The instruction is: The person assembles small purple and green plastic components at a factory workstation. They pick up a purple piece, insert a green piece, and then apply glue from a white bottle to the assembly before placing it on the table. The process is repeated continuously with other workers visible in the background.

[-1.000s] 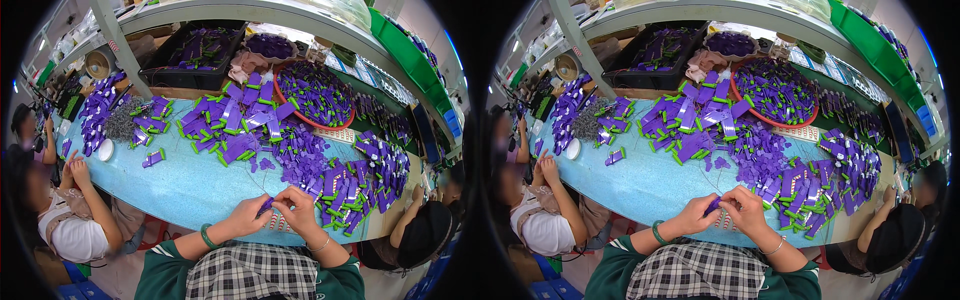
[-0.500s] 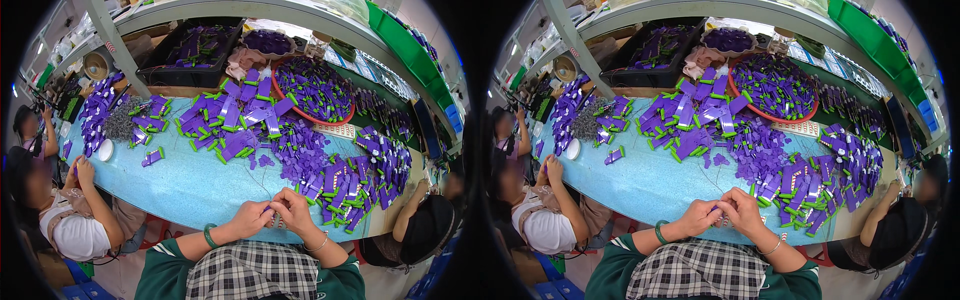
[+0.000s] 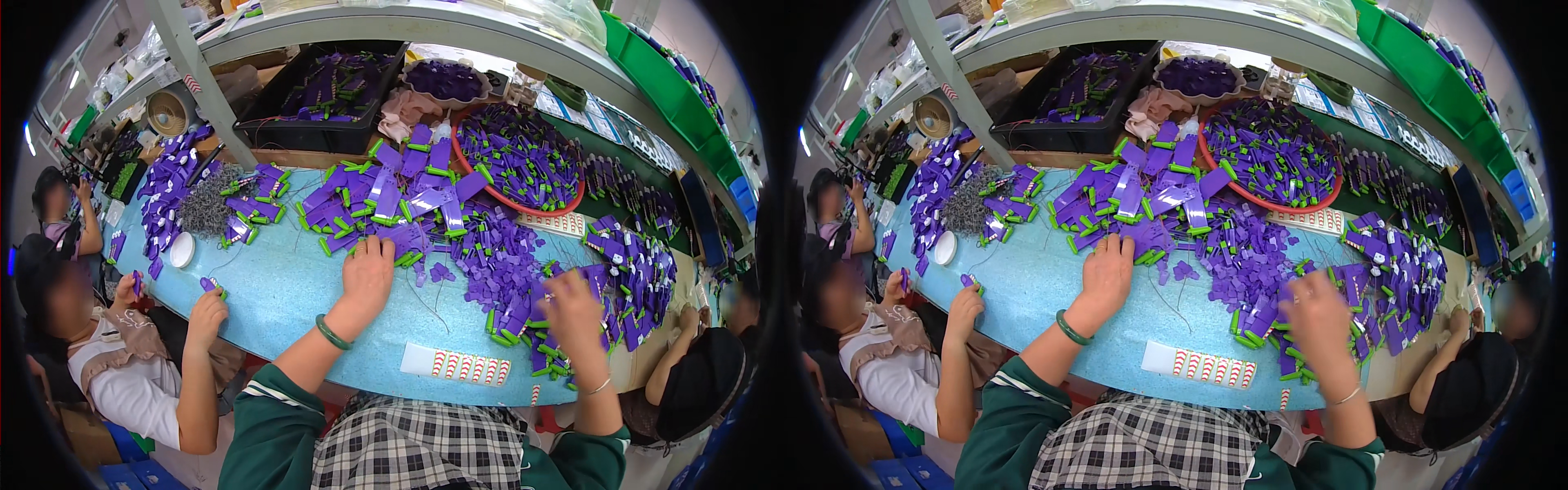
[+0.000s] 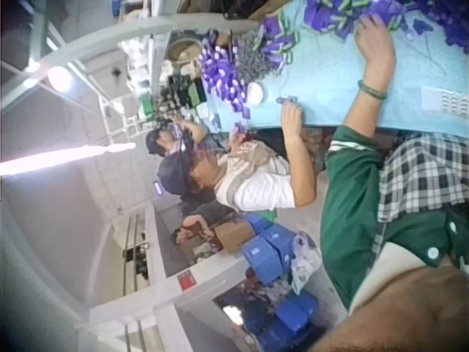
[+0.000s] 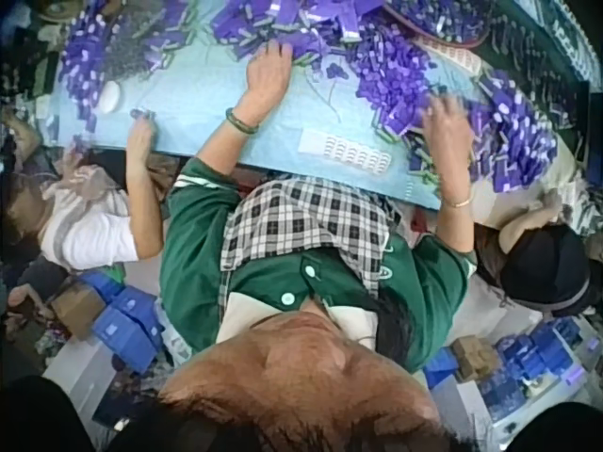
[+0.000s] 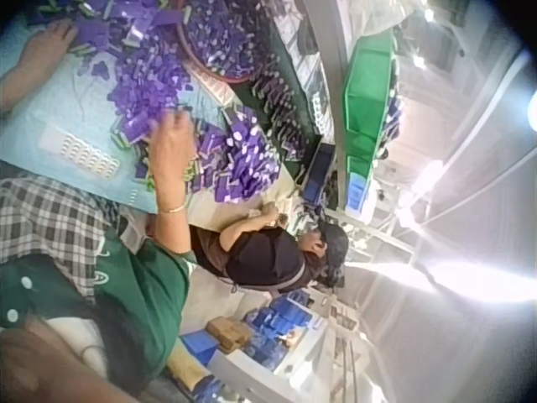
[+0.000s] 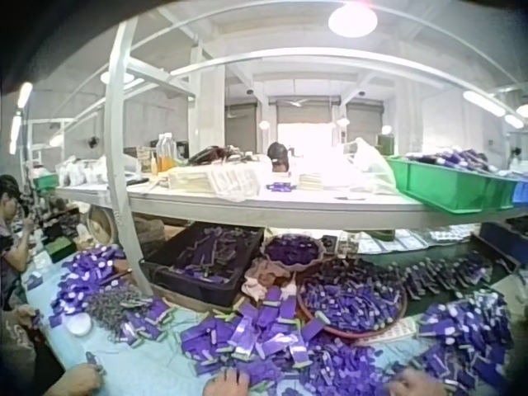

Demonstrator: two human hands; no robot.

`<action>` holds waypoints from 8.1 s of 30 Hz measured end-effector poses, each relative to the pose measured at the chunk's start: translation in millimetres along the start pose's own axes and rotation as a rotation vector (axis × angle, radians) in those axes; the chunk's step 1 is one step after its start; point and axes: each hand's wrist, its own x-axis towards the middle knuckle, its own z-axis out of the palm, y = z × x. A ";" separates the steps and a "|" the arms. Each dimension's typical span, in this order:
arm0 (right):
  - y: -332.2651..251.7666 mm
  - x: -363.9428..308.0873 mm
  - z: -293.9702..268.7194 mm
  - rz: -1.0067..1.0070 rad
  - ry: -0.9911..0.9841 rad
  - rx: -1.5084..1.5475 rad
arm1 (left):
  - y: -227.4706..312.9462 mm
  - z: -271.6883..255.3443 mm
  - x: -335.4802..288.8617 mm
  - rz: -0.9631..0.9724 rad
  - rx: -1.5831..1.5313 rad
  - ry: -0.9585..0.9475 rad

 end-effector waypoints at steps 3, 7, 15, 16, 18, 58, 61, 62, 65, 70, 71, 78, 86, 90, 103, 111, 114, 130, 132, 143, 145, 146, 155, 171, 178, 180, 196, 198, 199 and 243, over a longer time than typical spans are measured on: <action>-49.3 -32.6 36.9 -0.205 -0.181 0.200 | -2.0 1.5 -2.3 -0.035 -0.064 -0.021; -96.4 -50.5 71.6 -0.245 -0.239 0.269 | -11.2 -51.3 -11.0 0.016 -0.439 -0.025; -99.7 -61.9 98.6 -0.197 -0.135 0.423 | 27.7 -90.2 -67.5 -0.312 -1.930 -0.239; -99.7 -63.0 100.2 -0.205 -0.118 0.433 | 34.9 -74.6 -73.5 -0.385 -1.963 -0.392; -99.0 -64.9 103.6 -0.219 -0.082 0.452 | 44.9 -44.6 -91.4 -0.450 -1.985 -0.557; -111.1 -30.4 81.3 0.383 -0.189 1.386 | 51.1 -68.1 -77.5 -0.557 -2.370 -0.752; -112.3 -30.4 79.7 0.396 -0.198 1.373 | 51.8 -65.9 -78.9 -0.544 -2.381 -0.743; -112.8 -30.3 79.0 0.402 -0.202 1.369 | 52.0 -65.6 -79.4 -0.543 -2.380 -0.744; -111.2 -32.8 82.7 0.349 -0.169 1.312 | 52.4 -64.7 -79.6 -0.514 -2.388 -0.748; -111.8 -36.2 85.7 0.366 -0.135 1.332 | 58.4 -69.5 -78.1 -0.427 -2.134 -0.686; -112.2 -36.3 85.0 0.370 -0.128 1.342 | 59.4 -70.2 -78.2 -0.413 -2.100 -0.679; -109.9 -30.8 75.3 0.057 0.138 0.954 | 61.2 -70.8 -82.5 -0.374 -2.113 -0.727; -112.8 -23.7 77.0 0.196 -0.053 1.154 | 59.9 -56.9 -86.3 -0.334 -2.326 -0.779; -105.4 -16.1 76.3 -0.043 -0.264 1.075 | 75.5 -50.8 -90.3 -0.642 -2.646 -1.250; -95.7 -21.1 75.4 0.456 -0.339 1.911 | 51.9 -69.9 -67.8 0.185 -1.407 -0.039; -96.2 -14.0 63.8 0.549 -0.525 1.910 | 37.0 -71.9 -56.9 0.723 -0.722 0.480; -96.3 -13.3 63.2 0.566 -0.555 1.892 | 38.4 -70.3 -58.1 0.797 -0.732 0.507; -85.7 -53.7 51.3 0.491 -0.943 1.862 | 41.3 -67.3 -65.7 0.791 -0.757 0.485; -74.1 -57.2 58.4 0.298 -0.719 1.843 | 42.4 -66.3 -64.2 0.667 -0.869 0.405; -55.3 -52.2 84.7 0.501 0.131 1.506 | 80.2 -33.7 19.6 0.431 -1.031 -0.070; -49.5 -50.7 78.4 0.554 0.127 1.591 | 72.6 -10.8 44.1 0.522 -0.637 0.059; -50.4 -51.7 77.5 0.552 0.115 1.596 | 68.7 -4.9 52.0 0.548 -0.543 0.048; -48.9 -65.4 81.8 0.442 -0.038 1.583 | 60.6 -3.1 52.9 0.507 -0.708 0.193; -67.2 -28.6 93.8 0.288 -0.247 1.915 | 56.3 -48.8 -38.9 -0.473 -2.210 -1.026; -86.8 -35.0 89.9 0.640 -0.347 2.285 | 59.1 -45.3 -59.0 -0.246 -2.161 -0.582; -88.7 -36.6 88.3 0.661 -0.324 2.232 | 56.4 -41.8 -60.4 -0.259 -2.099 -0.523; -77.6 -45.9 56.3 0.010 -0.008 0.836 | 45.0 -46.8 -64.1 -0.367 -2.034 -0.537; -74.5 -42.1 48.0 -0.043 -0.143 0.812 | 42.7 -45.5 -69.6 -0.341 -1.966 -0.581; -71.6 -42.7 50.4 -0.063 -0.199 0.837 | 42.5 -44.1 -72.3 -0.306 -1.912 -0.647; -64.0 0.7 59.4 0.498 -0.415 1.627 | 52.9 -54.0 -61.7 -0.260 -1.591 -0.522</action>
